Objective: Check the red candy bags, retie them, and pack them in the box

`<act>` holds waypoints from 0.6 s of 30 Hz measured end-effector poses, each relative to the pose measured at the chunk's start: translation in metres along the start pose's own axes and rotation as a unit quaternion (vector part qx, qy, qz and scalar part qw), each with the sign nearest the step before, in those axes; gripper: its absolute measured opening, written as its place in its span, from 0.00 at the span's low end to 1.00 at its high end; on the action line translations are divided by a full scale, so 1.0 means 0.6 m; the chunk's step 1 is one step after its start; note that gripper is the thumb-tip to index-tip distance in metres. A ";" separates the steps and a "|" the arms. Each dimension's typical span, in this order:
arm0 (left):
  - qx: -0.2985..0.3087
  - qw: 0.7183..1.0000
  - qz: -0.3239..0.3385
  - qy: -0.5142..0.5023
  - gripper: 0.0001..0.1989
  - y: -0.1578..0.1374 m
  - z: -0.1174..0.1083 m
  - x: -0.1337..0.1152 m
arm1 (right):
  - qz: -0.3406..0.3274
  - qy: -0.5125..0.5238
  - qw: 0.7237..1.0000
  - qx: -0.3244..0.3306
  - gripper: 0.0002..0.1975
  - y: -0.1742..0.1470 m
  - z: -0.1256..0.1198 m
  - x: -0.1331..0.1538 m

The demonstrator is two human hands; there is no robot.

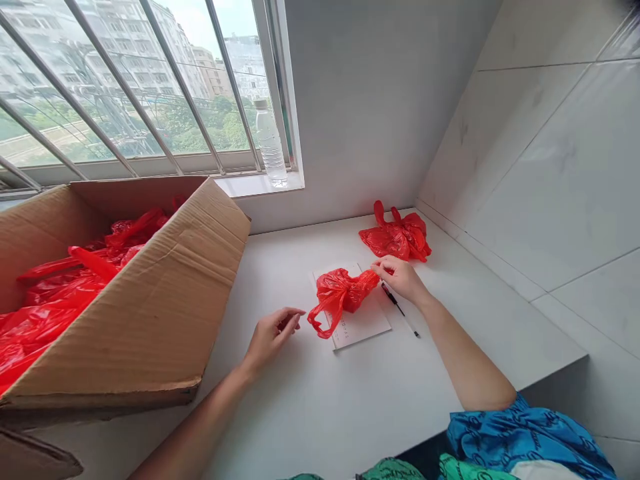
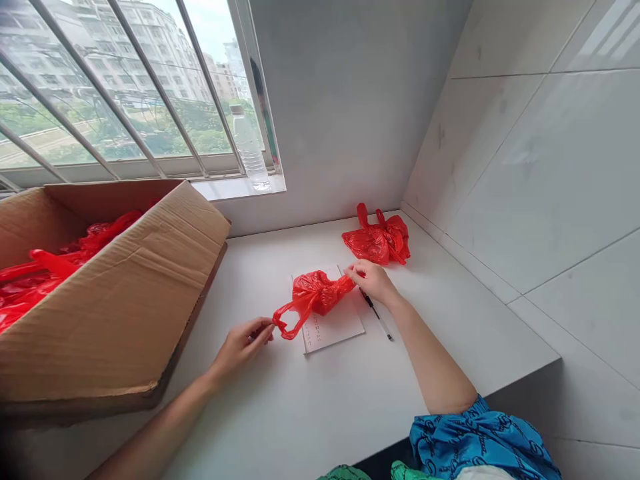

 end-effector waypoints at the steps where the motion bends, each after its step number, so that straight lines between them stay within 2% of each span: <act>1: -0.035 0.999 -0.016 -0.005 0.16 0.012 -0.016 0.004 | -0.022 -0.036 0.998 -0.036 0.22 -0.009 -0.008 0.010; 3: -0.096 0.995 -0.028 -0.010 0.16 0.041 -0.038 -0.001 | -0.081 -0.111 0.985 -0.107 0.20 -0.028 -0.017 0.042; 5: -0.132 0.991 -0.014 -0.009 0.17 0.072 -0.042 -0.020 | -0.144 -0.175 0.961 -0.156 0.19 -0.049 -0.010 0.078; 7: -0.116 0.993 0.023 0.002 0.20 0.102 -0.021 -0.045 | -0.206 -0.228 0.937 -0.167 0.19 -0.069 0.014 0.107; 10: -0.057 0.994 0.081 0.042 0.24 0.126 0.029 -0.067 | -0.269 -0.284 0.912 -0.125 0.20 -0.087 0.055 0.122; 12: -0.054 0.993 0.088 0.063 0.22 0.129 0.045 -0.060 | -0.268 -0.311 0.907 -0.097 0.21 -0.085 0.070 0.112; 14: -0.082 0.993 0.065 0.054 0.17 0.127 0.043 -0.043 | -0.244 -0.325 0.910 -0.085 0.20 -0.078 0.071 0.097; 18: -0.126 0.989 0.000 -0.080 0.15 0.120 0.029 -0.011 | -0.209 -0.305 0.925 -0.088 0.18 -0.068 0.066 0.078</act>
Point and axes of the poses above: each hand's wrist, its own y-axis towards the middle knuckle, its own z-axis out of the palm, x = y × z, the point moved 9 cm from there along y, towards the middle knuckle, and after that the axes turned 7 degrees about z, right-handed, at the moved point
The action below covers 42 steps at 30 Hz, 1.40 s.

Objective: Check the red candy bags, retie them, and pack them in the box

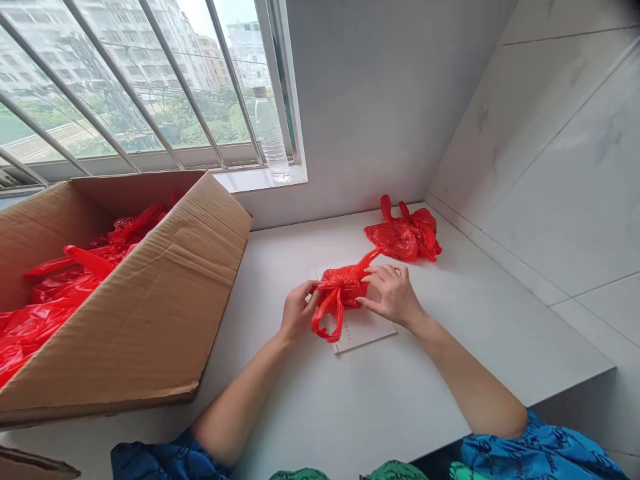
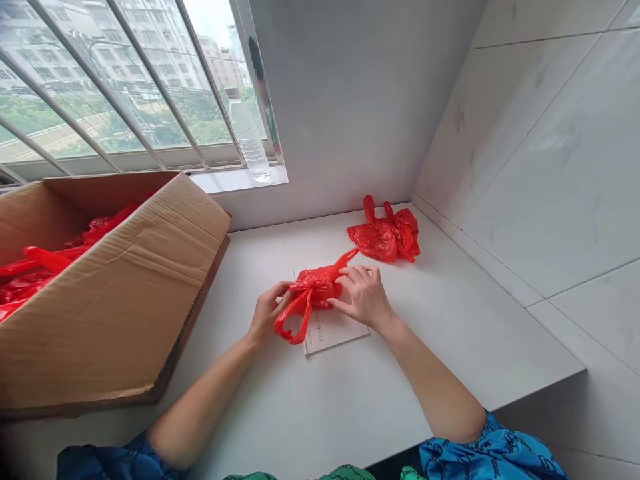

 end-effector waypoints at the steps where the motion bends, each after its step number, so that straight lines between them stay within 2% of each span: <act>1: -0.006 0.999 -0.017 -0.044 0.15 -0.001 -0.002 0.004 | 0.011 0.012 1.000 -0.004 0.17 0.000 0.001 -0.002; 3: -0.007 0.993 -0.038 -0.111 0.14 -0.001 -0.002 0.009 | 0.037 0.042 0.998 -0.005 0.16 -0.001 0.006 -0.005; 5: 0.005 0.990 -0.047 -0.135 0.14 -0.002 0.000 0.013 | 0.062 0.069 0.996 0.007 0.16 -0.004 0.017 -0.007; 8: 0.026 0.991 -0.062 -0.112 0.13 -0.003 0.001 0.024 | 0.085 0.088 0.992 0.025 0.15 -0.006 0.034 -0.009; 11: 0.014 0.995 -0.054 -0.083 0.17 -0.003 -0.006 0.025 | 0.087 0.084 0.992 0.030 0.14 -0.006 0.042 -0.010; 15: 0.013 0.993 -0.034 -0.117 0.19 -0.004 -0.005 0.016 | 0.092 0.108 0.990 0.026 0.09 -0.003 0.033 -0.011; 18: 0.029 0.986 -0.057 -0.154 0.16 -0.007 0.000 0.025 | 0.126 0.158 0.979 -0.014 0.06 -0.002 0.010 -0.021; 20: 0.028 0.989 -0.065 -0.128 0.16 -0.006 -0.006 0.032 | 0.137 0.170 0.975 -0.047 0.08 -0.003 -0.004 -0.027; 23: 0.007 0.999 -0.032 -0.038 0.18 0.003 -0.023 0.028 | 0.109 0.146 0.979 -0.087 0.10 -0.003 -0.016 -0.021; 26: -0.009 1.000 0.004 0.003 0.19 0.008 -0.026 0.011 | 0.094 0.131 0.980 -0.119 0.08 -0.006 -0.022 -0.012; 29: 0.018 1.000 -0.004 0.015 0.18 0.004 -0.008 0.000 | 0.093 0.135 0.984 -0.068 0.07 -0.007 -0.009 0.000; 32: 0.041 0.998 -0.048 0.026 0.20 -0.005 0.006 0.008 | 0.101 0.110 0.989 -0.003 0.19 -0.008 0.001 -0.002; 35: 0.017 0.996 -0.082 0.041 0.21 -0.011 -0.002 0.019 | 0.144 0.084 0.985 0.051 0.23 -0.011 0.009 -0.031; 38: 0.007 0.996 -0.082 0.040 0.22 -0.010 -0.005 0.018 | 0.172 0.079 0.973 0.133 0.20 -0.017 0.030 -0.046; 40: 0.020 0.997 -0.059 0.044 0.22 -0.009 0.001 0.008 | 0.174 0.102 0.967 0.155 0.16 -0.018 0.040 -0.040; 42: 0.030 0.998 -0.038 0.042 0.22 -0.008 0.007 -0.003 | 0.191 0.178 0.952 0.160 0.08 -0.018 0.049 -0.030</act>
Point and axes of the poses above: each hand's wrist, its own y-axis towards the middle knuckle, its own z-axis out of the palm, x = y × z, the point moved 9 cm from there along y, towards the middle knuckle, and after that the axes turned 7 degrees about z, right-handed, at the moved point
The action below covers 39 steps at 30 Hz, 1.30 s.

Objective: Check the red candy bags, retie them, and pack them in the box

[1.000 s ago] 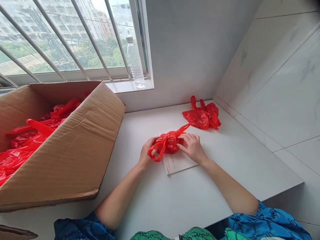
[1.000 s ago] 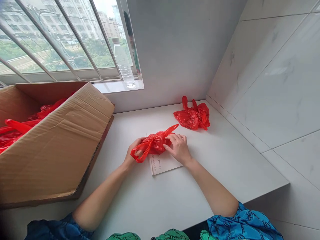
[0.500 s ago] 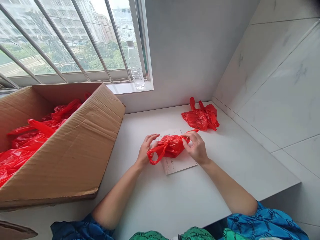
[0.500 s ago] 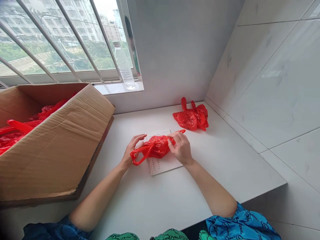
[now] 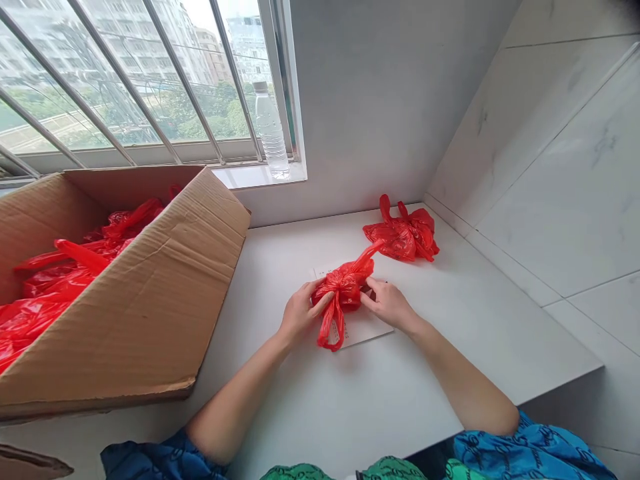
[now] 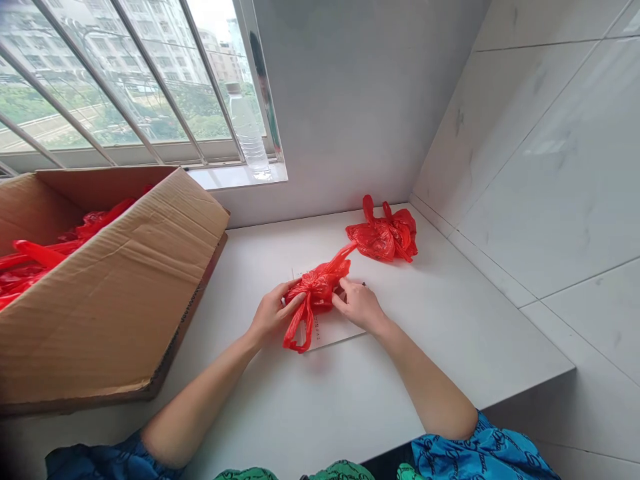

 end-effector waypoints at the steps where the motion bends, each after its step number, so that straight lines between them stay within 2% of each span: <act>1: 0.005 1.000 0.003 -0.015 0.23 -0.001 0.003 -0.003 | 0.011 0.059 0.998 0.013 0.08 0.001 0.007 0.001; 3: 0.011 0.997 -0.008 -0.081 0.22 -0.002 0.008 -0.004 | 0.042 0.188 0.981 0.039 0.17 0.002 0.022 -0.003; 5: 0.017 0.986 -0.028 -0.163 0.20 -0.002 0.014 -0.001 | 0.066 0.282 0.956 0.050 0.21 0.005 0.031 -0.010; 8: 0.006 0.964 -0.058 -0.261 0.19 0.001 0.016 0.010 | 0.089 0.374 0.923 0.037 0.22 0.012 0.029 -0.024; 10: -0.008 0.953 -0.073 -0.295 0.20 0.005 0.012 0.019 | 0.100 0.400 0.911 0.011 0.23 0.015 0.020 -0.035; 12: -0.008 0.951 -0.078 -0.300 0.21 0.008 0.010 0.028 | 0.108 0.386 0.916 -0.015 0.23 0.017 0.010 -0.045; 15: 0.011 0.955 -0.064 -0.289 0.25 0.011 0.006 0.035 | 0.101 0.307 0.946 -0.022 0.20 0.017 0.004 -0.047; 17: -0.015 0.960 -0.063 -0.273 0.26 0.012 -0.009 0.039 | 0.086 0.262 0.961 -0.018 0.18 0.015 0.004 -0.041; 20: -0.125 0.965 -0.042 -0.227 0.19 0.009 -0.054 0.022 | 0.058 0.241 0.968 -0.035 0.16 0.009 -0.004 -0.026; 22: -0.182 0.969 0.017 -0.166 0.16 0.001 -0.081 -0.019 | 0.031 0.226 0.972 -0.051 0.15 0.005 -0.010 -0.012; 24: -0.192 0.974 0.096 -0.073 0.14 -0.009 -0.088 -0.074 | 0.004 0.195 0.979 -0.056 0.13 0.001 -0.010 0.002; 26: -0.141 0.975 0.170 0.031 0.13 -0.017 -0.067 -0.121 | -0.016 0.155 0.987 -0.044 0.12 -0.001 -0.004 0.012; 28: -0.057 0.966 0.217 0.129 0.13 -0.022 -0.027 -0.141 | -0.028 0.104 0.993 -0.042 0.11 -0.003 -0.002 0.017; 30: 0.027 0.948 0.237 0.211 0.16 -0.026 0.014 -0.134 | -0.032 0.040 0.995 -0.081 0.11 -0.006 -0.015 0.018; 32: 0.077 0.929 0.244 0.267 0.21 -0.029 0.042 -0.119 | -0.035 -0.016 0.987 -0.157 0.14 -0.013 -0.041 0.023; 34: 0.086 0.918 0.249 0.296 0.25 -0.030 0.054 -0.110 | -0.063 -0.048 0.975 -0.208 0.16 -0.023 -0.055 0.039; 35: 0.079 0.916 0.250 0.303 0.27 -0.031 0.055 -0.109 | -0.087 -0.061 0.972 -0.211 0.15 -0.026 -0.051 0.050; 37: 0.057 0.916 0.249 0.310 0.31 -0.033 0.055 -0.109 | -0.141 -0.096 0.969 -0.180 0.16 -0.029 -0.025 0.071; 39: 0.051 0.917 0.240 0.315 0.36 -0.034 0.060 -0.102 | -0.168 -0.140 0.966 -0.140 0.24 -0.029 0.012 0.077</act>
Point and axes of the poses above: each hand's wrist, its own y-axis towards the middle knuckle, its own z-axis out of the palm, x = y × z, the point moved 9 cm from there along y, towards the middle knuckle, and after that the axes turned 7 degrees about z, right-handed, at the moved point
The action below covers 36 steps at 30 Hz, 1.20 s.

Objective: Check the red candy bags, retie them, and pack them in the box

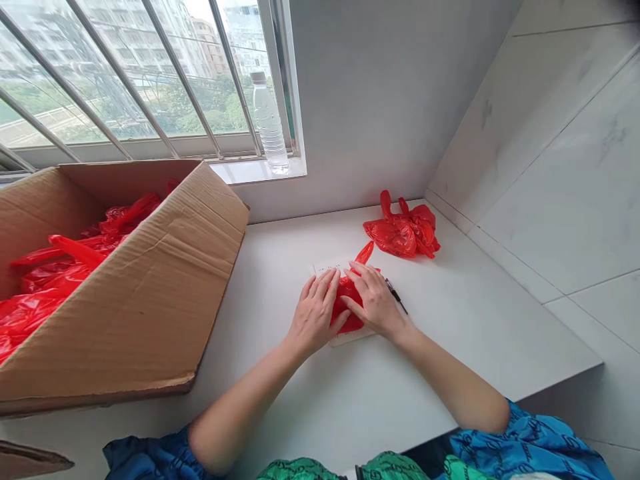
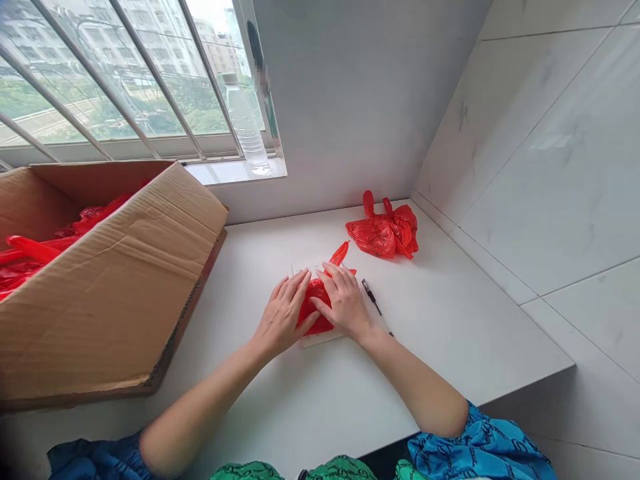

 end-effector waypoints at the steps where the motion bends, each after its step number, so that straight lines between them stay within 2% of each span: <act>1: 0.009 1.000 -0.005 0.000 0.38 -0.003 0.009 0.003 | -0.005 -0.016 1.000 0.019 0.28 -0.003 0.017 0.002; 4: 0.043 0.999 -0.028 -0.012 0.44 -0.012 0.043 0.019 | 0.005 -0.043 0.998 0.055 0.34 -0.012 0.058 -0.006; 8: 0.063 0.997 -0.044 -0.031 0.49 -0.019 0.067 0.037 | 0.011 -0.051 0.996 0.069 0.35 -0.017 0.075 -0.015; 36: 0.104 0.993 -0.058 -0.011 0.46 -0.025 0.082 0.043 | 0.020 -0.076 0.993 0.088 0.34 -0.015 0.081 -0.016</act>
Point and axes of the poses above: each hand's wrist, its own y-axis towards the middle knuckle, its own z-axis out of the palm, x = y × z, the point moved 9 cm from there along y, towards the middle knuckle, and after that the axes turned 7 degrees about z, right-handed, at the moved point
